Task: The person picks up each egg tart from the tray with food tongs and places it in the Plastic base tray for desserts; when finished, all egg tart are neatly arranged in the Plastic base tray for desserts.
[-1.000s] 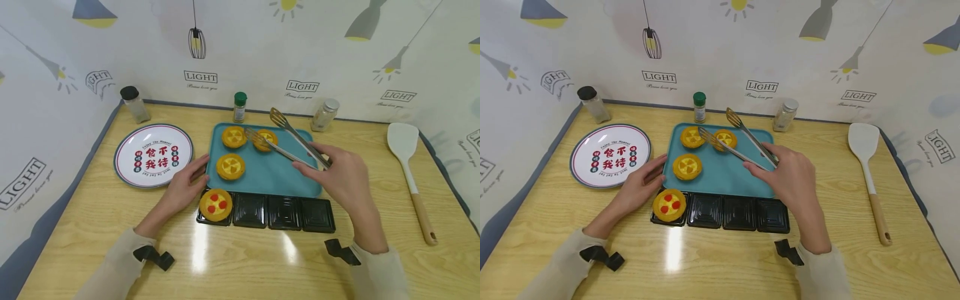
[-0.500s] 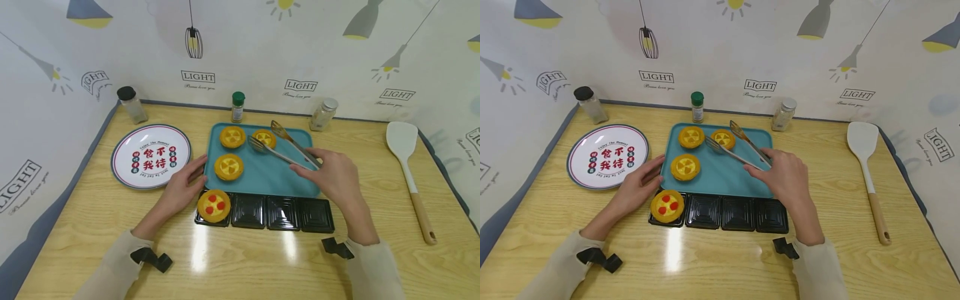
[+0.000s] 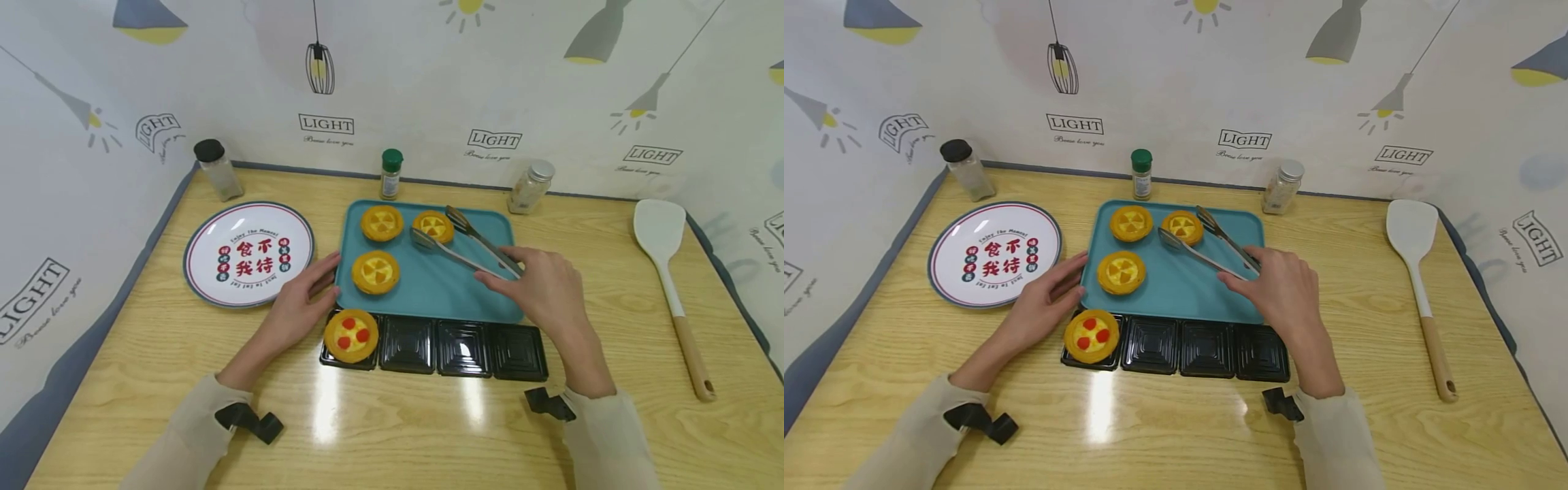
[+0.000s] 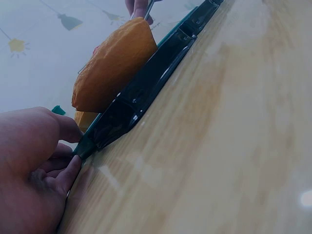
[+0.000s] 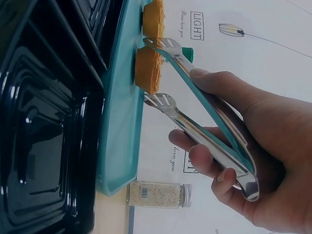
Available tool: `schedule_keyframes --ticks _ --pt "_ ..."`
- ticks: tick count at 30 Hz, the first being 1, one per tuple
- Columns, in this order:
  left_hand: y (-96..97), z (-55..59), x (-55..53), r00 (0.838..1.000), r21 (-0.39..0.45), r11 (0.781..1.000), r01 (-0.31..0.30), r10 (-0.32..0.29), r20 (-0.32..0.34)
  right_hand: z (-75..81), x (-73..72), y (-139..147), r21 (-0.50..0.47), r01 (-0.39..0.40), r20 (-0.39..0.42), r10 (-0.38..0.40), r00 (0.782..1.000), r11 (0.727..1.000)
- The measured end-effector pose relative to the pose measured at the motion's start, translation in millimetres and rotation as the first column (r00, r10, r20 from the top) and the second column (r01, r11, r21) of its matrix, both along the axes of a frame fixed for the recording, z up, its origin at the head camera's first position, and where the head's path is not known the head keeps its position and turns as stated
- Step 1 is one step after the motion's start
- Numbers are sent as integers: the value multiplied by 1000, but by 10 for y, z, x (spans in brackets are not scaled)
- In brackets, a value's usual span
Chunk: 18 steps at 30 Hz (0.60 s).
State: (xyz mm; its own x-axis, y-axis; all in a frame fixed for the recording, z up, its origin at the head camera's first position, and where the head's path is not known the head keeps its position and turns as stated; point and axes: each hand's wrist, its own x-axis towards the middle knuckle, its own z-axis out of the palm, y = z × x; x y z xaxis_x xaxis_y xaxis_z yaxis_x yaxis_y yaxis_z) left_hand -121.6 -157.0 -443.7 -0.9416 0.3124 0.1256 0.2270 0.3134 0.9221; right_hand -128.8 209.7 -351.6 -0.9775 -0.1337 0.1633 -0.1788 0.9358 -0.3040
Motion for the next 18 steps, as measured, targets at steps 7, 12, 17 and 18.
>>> schedule_keyframes --ticks 7,12,17,18 --pt "9 51 16 1000 -1 1000 -4 4 11 -9 0 1 1 -9 9 9 1000 1000" --pt "38 153 51 1000 9 1000 -3 3 18 -4 0 -2 -4 -12 21 12 1000 1000" --pt "7 23 5 1000 4 1000 -9 9 6 -8 1 -3 -13 -18 5 18 1000 1000" --pt "3 14 2 1000 3 1000 -7 7 5 -8 2 -2 -16 -17 -4 17 1000 1000"
